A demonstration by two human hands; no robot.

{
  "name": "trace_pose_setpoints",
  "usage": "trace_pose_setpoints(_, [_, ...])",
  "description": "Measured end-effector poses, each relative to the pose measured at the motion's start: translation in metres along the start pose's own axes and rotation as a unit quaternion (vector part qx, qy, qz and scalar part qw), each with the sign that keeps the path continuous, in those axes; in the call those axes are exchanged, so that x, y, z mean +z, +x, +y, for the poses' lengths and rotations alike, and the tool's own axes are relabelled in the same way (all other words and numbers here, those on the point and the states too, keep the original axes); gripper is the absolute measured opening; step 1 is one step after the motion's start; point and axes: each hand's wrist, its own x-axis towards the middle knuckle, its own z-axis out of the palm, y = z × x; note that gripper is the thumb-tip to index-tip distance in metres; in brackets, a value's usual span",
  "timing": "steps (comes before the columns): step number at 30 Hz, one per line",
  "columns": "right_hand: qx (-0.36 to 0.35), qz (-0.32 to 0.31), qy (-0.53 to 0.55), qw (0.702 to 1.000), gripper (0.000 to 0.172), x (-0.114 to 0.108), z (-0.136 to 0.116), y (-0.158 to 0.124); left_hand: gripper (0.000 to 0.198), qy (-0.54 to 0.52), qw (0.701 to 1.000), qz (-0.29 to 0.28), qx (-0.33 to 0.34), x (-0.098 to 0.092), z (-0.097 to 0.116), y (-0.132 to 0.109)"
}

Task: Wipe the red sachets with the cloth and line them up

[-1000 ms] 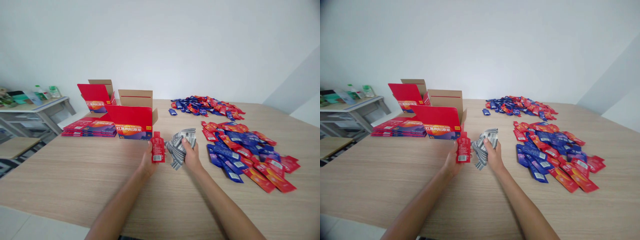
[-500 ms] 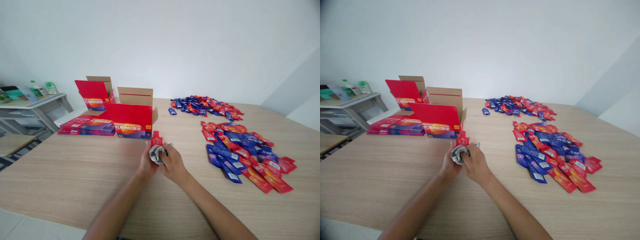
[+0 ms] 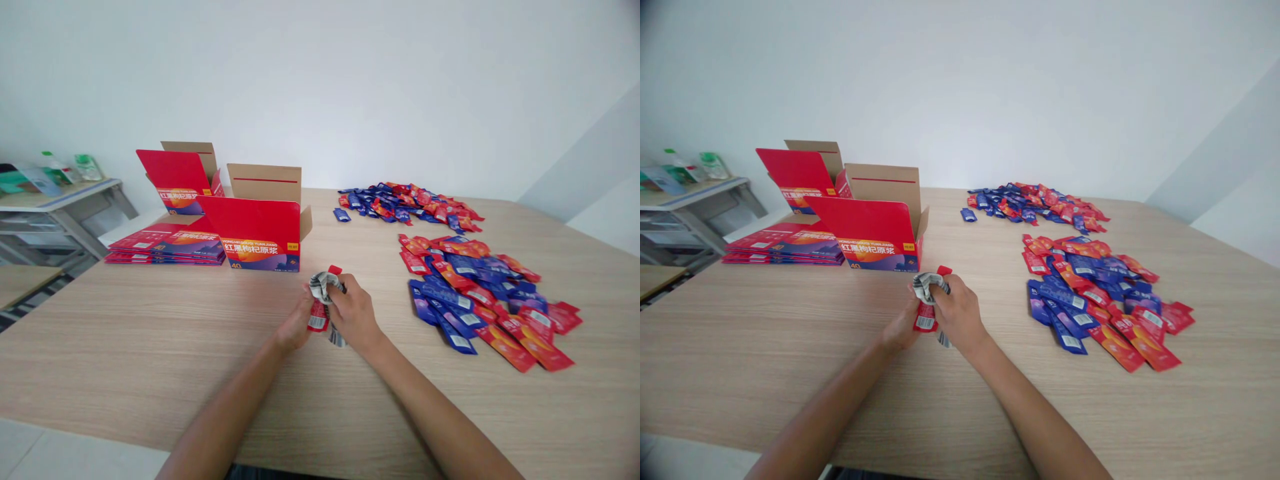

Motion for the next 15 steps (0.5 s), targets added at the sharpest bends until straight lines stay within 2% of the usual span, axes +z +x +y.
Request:
trace_pose_setpoints(6, [0.049,0.028,-0.002,0.998,0.029,0.002,0.009,0.000,0.045,-0.050,0.990,-0.113,0.075,-0.008,-0.007,0.002])
trace_pose_setpoints(15, [0.103,0.040,0.008,0.994,0.022,-0.004,0.021,0.005,0.046,-0.027,0.984,-0.164,0.062,-0.006,-0.003,-0.005])
